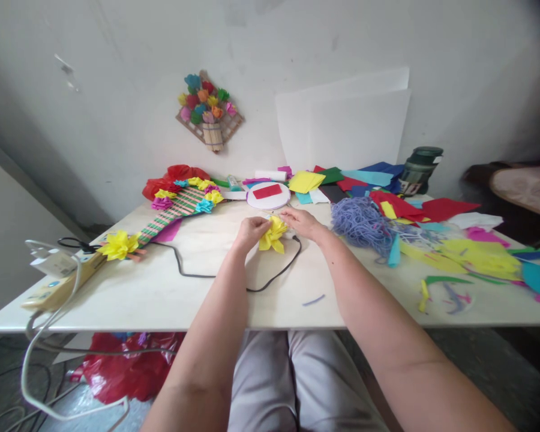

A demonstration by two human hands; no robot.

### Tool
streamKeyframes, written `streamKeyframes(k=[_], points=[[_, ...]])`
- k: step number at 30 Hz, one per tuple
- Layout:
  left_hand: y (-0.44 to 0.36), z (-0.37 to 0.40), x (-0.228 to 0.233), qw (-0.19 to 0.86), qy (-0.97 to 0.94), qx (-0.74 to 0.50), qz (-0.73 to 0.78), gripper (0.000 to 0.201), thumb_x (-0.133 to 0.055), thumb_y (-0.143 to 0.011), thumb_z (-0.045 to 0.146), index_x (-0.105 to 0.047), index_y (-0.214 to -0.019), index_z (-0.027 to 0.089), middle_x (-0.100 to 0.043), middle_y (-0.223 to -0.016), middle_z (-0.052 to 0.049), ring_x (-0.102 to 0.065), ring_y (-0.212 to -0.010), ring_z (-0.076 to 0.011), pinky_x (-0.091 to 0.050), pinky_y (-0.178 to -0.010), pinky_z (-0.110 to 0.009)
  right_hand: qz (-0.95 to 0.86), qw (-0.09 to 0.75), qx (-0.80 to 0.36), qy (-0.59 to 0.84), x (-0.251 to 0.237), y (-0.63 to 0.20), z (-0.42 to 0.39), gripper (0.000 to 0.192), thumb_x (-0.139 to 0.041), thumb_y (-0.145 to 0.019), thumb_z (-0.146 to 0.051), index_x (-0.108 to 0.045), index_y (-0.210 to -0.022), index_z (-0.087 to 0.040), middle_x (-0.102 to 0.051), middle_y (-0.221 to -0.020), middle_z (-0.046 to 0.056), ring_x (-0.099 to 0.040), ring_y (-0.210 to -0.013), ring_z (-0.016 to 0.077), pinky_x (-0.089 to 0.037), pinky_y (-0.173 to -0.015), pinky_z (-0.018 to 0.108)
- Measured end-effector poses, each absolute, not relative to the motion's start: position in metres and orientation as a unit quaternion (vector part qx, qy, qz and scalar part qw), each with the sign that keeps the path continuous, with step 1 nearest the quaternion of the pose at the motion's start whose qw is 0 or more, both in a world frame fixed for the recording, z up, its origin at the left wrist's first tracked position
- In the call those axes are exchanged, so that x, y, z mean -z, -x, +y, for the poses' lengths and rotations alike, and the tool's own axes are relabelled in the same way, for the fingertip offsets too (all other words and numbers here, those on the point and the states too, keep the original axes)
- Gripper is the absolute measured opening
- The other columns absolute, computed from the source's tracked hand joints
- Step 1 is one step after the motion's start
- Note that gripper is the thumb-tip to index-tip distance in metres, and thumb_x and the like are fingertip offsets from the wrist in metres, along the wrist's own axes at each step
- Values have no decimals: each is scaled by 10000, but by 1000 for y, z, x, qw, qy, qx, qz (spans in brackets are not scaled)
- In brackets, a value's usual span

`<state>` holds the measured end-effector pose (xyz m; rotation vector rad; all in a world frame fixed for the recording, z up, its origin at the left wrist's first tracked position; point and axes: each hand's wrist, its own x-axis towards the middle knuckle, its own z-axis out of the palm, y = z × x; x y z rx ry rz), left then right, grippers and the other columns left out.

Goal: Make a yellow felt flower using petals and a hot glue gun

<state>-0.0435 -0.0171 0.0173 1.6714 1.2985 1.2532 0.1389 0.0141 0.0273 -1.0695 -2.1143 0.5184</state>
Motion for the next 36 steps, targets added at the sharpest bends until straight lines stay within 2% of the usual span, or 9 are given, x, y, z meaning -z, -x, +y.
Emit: streamKeyframes(k=[12,16,19,28,36], points=[[42,-21,-20,352,-642,-474,489,325,-642,-636,450,-643,-637,125,-531,-553,2,-419,-514,-93,-301,-492,-221,-815,328,-245,411,-22,-141,17,293,-471,-839,-351,-654,-1004,-192,-563,-575,-29,-513,-536,112,-411,-569,236],[42,-23,-21,394,-624,-484,470,331,-670,-622,453,-619,-643,126,-541,-558,2,-440,-509,-91,-313,-486,-215,-815,355,-220,401,-19,-141,21,255,-533,-818,-321,-695,-988,-219,-681,-758,15,-597,-674,141,-454,-652,259],[42,-24,-20,444,-607,-488,443,357,-699,-604,456,-625,-687,117,-575,-599,-9,-479,-532,-96,-337,-496,-209,-823,378,-187,381,-20,-140,23,216,-573,-796,-269,-719,-947,-220,-699,-910,43,-619,-811,160,-467,-724,269],[41,-22,-16,518,-572,-490,405,391,-749,-560,472,-613,-648,115,-586,-561,-13,-503,-491,-92,-364,-479,-210,-837,386,-159,355,-17,-140,27,206,-598,-789,-286,-735,-931,-226,-666,-826,39,-602,-746,152,-469,-671,259],[45,-15,-9,532,-568,-490,393,367,-731,-608,450,-623,-712,116,-608,-578,-15,-527,-466,-94,-368,-461,-209,-850,366,-118,361,-18,-139,26,232,-575,-813,-292,-722,-985,-239,-656,-849,47,-588,-744,147,-451,-676,262]])
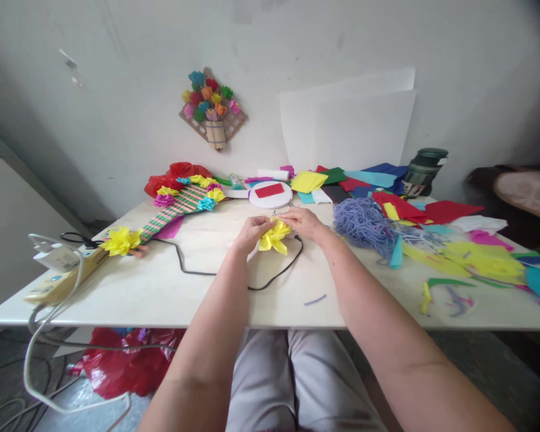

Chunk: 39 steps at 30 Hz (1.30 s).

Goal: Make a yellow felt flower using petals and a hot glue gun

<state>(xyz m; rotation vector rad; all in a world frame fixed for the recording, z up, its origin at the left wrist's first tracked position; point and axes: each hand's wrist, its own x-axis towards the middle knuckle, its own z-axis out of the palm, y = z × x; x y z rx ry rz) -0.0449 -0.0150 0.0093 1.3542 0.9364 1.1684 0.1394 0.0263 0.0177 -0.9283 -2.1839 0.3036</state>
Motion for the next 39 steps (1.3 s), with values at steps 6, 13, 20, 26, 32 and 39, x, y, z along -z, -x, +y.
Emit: streamKeyframes(k=[6,13,20,26,32,39], points=[[46,-14,-8,554,-550,-494,382,343,-743,-598,406,-652,-736,105,-632,-603,-34,-557,-484,-110,-393,-480,-217,-862,337,-91,366,-20,-140,25,253,-555,-828,-255,-705,-1032,-265,-632,-860,45,-569,-740,141,-444,-673,257],[44,-15,-9,568,-516,-517,379,303,-757,-564,346,-673,-726,104,-660,-633,-52,-592,-530,-146,-435,-517,-245,-871,313,-51,375,-22,-139,20,276,-531,-850,-263,-680,-1079,-300,-613,-891,42,-572,-812,153,-440,-711,261],[40,-17,-14,575,-478,-545,379,215,-740,-540,293,-661,-620,110,-643,-588,-41,-586,-521,-152,-438,-529,-259,-879,276,-8,390,-27,-137,12,294,-484,-880,-297,-656,-1118,-311,-604,-941,46,-565,-827,158,-414,-685,250],[39,-15,-13,563,-472,-551,395,215,-737,-536,290,-678,-621,102,-651,-587,-50,-590,-527,-161,-447,-538,-265,-879,270,12,393,-30,-136,8,287,-477,-882,-302,-661,-1102,-306,-612,-972,41,-556,-821,148,-384,-646,226],[39,-13,-11,561,-475,-551,395,223,-742,-533,296,-681,-624,102,-649,-578,-58,-594,-535,-167,-452,-541,-267,-878,281,16,386,-31,-136,7,274,-484,-876,-295,-675,-1072,-297,-627,-981,38,-558,-811,150,-371,-621,222],[38,-17,-15,557,-473,-551,402,210,-743,-531,288,-673,-615,108,-643,-578,-44,-590,-524,-157,-448,-535,-265,-875,305,1,376,-29,-135,8,256,-504,-862,-288,-692,-1036,-298,-633,-956,33,-559,-799,150,-383,-622,232]])
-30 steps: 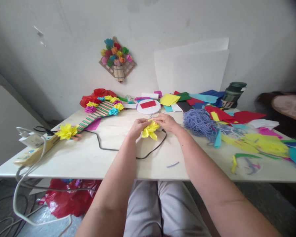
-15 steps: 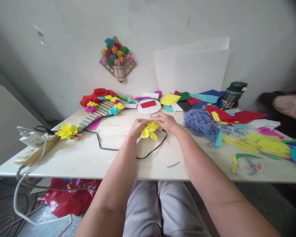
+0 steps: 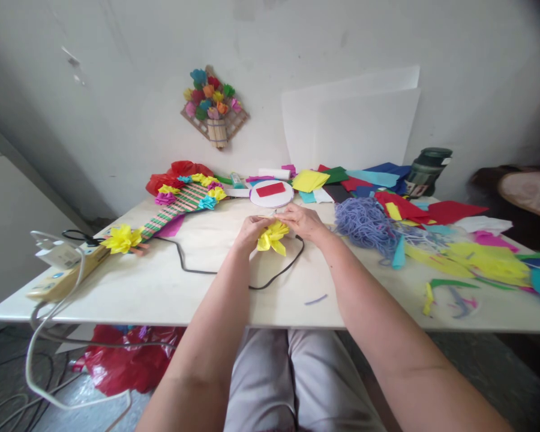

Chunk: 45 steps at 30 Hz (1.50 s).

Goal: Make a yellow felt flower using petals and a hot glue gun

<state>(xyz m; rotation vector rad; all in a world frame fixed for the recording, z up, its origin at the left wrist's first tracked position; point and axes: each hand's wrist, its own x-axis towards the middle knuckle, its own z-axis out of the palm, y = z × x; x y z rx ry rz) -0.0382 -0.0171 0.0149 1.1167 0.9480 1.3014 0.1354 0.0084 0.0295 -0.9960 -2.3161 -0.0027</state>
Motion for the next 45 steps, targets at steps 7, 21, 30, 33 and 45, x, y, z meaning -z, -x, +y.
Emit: streamKeyframes(k=[7,21,30,33,45], points=[[39,-17,-14,549,-498,-546,390,242,-747,-541,321,-683,-633,107,-649,-604,-47,-592,-526,-154,-436,-528,-257,-856,340,-42,386,-30,-131,7,236,-521,-852,-308,-716,-972,-246,-637,-896,38,-577,-805,151,-419,-665,248],[41,-15,-11,558,-519,-528,375,299,-762,-527,338,-693,-686,96,-657,-604,-57,-583,-513,-148,-424,-523,-253,-849,379,-66,361,-28,-130,12,156,-595,-788,-223,-735,-854,-241,-648,-931,35,-590,-818,154,-446,-679,256],[39,-18,-13,561,-513,-530,377,320,-778,-505,343,-700,-689,92,-668,-625,-65,-590,-533,-153,-433,-545,-262,-843,395,-89,353,-31,-130,9,146,-593,-758,-182,-728,-792,-226,-651,-926,18,-589,-784,140,-442,-661,254],[40,-18,-13,561,-522,-524,373,313,-768,-527,348,-700,-695,93,-666,-620,-64,-585,-526,-149,-425,-532,-258,-836,408,-118,348,-30,-130,11,124,-600,-737,-171,-718,-747,-206,-646,-900,18,-582,-764,133,-441,-653,251],[37,-23,-19,526,-554,-511,393,274,-744,-530,326,-689,-663,92,-629,-570,-46,-535,-505,-126,-380,-507,-244,-811,440,-219,317,-27,-132,16,70,-619,-649,-137,-656,-595,-164,-611,-816,29,-556,-725,124,-430,-634,251]])
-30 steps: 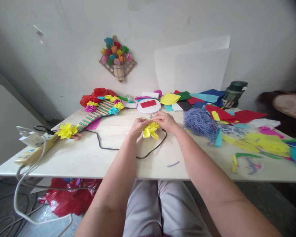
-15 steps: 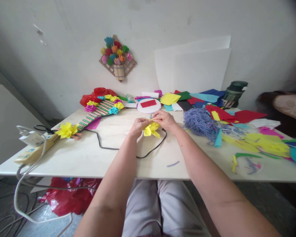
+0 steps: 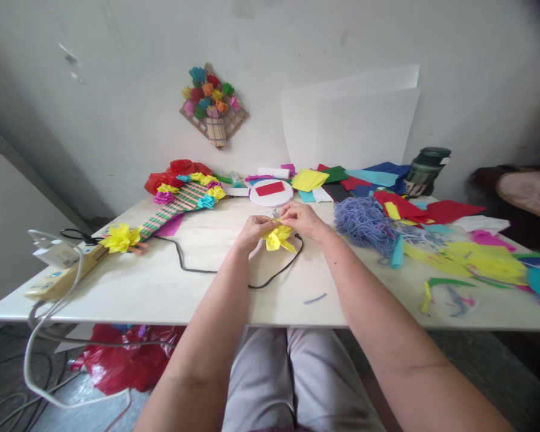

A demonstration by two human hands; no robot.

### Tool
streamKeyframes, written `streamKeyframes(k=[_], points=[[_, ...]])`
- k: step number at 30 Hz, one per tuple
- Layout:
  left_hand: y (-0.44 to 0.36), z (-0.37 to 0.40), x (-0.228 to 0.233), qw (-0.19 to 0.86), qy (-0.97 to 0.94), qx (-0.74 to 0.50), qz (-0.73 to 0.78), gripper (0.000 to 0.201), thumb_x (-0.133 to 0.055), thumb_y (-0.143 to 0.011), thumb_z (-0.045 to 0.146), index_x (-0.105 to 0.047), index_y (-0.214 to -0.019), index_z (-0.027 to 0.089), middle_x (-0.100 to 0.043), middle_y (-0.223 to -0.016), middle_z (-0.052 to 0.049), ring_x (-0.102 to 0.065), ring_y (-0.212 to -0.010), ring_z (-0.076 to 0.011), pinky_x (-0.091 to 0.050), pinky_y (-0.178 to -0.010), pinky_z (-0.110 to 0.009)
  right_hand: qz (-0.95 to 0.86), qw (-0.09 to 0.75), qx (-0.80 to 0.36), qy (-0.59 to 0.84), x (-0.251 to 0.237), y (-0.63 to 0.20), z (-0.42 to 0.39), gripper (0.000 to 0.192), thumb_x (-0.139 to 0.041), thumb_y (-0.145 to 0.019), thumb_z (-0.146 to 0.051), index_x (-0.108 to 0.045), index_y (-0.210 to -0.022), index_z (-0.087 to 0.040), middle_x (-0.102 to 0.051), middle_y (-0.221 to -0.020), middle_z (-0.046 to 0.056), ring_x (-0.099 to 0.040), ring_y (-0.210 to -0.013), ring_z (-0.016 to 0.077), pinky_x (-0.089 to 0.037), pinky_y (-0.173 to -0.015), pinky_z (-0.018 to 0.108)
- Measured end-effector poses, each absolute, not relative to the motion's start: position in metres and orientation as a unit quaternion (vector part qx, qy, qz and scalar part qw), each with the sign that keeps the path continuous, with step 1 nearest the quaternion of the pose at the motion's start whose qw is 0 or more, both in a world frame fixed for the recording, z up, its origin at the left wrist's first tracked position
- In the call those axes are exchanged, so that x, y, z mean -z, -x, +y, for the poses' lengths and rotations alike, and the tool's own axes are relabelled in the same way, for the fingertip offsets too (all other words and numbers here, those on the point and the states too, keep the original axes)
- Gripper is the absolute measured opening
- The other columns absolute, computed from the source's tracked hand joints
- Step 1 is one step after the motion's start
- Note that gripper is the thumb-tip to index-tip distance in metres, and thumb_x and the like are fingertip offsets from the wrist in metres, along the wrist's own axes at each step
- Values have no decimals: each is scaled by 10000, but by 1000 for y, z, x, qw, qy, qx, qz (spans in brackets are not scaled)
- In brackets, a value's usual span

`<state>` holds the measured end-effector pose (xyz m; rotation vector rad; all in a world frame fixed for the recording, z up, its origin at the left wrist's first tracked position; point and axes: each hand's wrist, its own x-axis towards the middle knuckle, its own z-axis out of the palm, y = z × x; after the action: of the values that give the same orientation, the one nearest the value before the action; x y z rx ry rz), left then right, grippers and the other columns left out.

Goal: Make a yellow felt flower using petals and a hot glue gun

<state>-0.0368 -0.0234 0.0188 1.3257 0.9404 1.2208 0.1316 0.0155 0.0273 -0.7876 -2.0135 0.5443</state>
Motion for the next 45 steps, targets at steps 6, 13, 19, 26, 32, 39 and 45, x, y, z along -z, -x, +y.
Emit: streamKeyframes(k=[6,13,19,26,32,39,45], points=[[37,-21,-16,507,-559,-513,410,259,-750,-525,321,-676,-642,102,-610,-548,-25,-509,-488,-110,-362,-500,-238,-803,448,-233,317,-28,-131,15,69,-624,-626,-121,-635,-570,-159,-596,-789,29,-557,-721,126,-432,-639,256],[36,-25,-20,485,-578,-505,418,253,-750,-533,328,-654,-611,108,-589,-541,-12,-479,-490,-95,-344,-493,-230,-803,442,-235,322,-28,-132,15,61,-622,-606,-108,-623,-568,-157,-602,-785,28,-558,-715,128,-439,-658,269],[35,-27,-22,456,-590,-505,436,247,-736,-542,326,-633,-589,107,-552,-509,6,-435,-477,-79,-316,-471,-216,-801,440,-246,324,-27,-132,17,59,-622,-585,-98,-616,-565,-153,-589,-760,18,-553,-699,124,-438,-644,261],[36,-27,-22,451,-604,-492,435,230,-726,-555,310,-650,-615,101,-563,-522,6,-441,-484,-82,-314,-481,-219,-790,441,-274,328,-28,-132,15,60,-637,-556,-101,-604,-547,-151,-589,-735,11,-552,-676,122,-434,-633,259],[37,-26,-21,461,-604,-495,422,251,-736,-551,317,-657,-648,99,-578,-546,0,-461,-500,-88,-331,-503,-221,-786,439,-271,341,-28,-131,15,67,-646,-554,-100,-602,-561,-150,-590,-736,8,-545,-657,115,-431,-614,251],[40,-23,-19,447,-615,-492,424,326,-722,-592,405,-664,-658,91,-556,-530,-6,-449,-507,-91,-305,-498,-226,-795,440,-223,354,-25,-129,16,81,-662,-593,-111,-595,-573,-152,-586,-754,11,-536,-648,106,-417,-589,232],[39,-20,-17,449,-603,-499,431,357,-724,-587,451,-657,-638,104,-568,-539,-11,-465,-511,-95,-330,-508,-228,-800,426,-176,384,-27,-128,13,91,-659,-613,-101,-603,-592,-171,-602,-765,1,-551,-680,113,-424,-620,236]])
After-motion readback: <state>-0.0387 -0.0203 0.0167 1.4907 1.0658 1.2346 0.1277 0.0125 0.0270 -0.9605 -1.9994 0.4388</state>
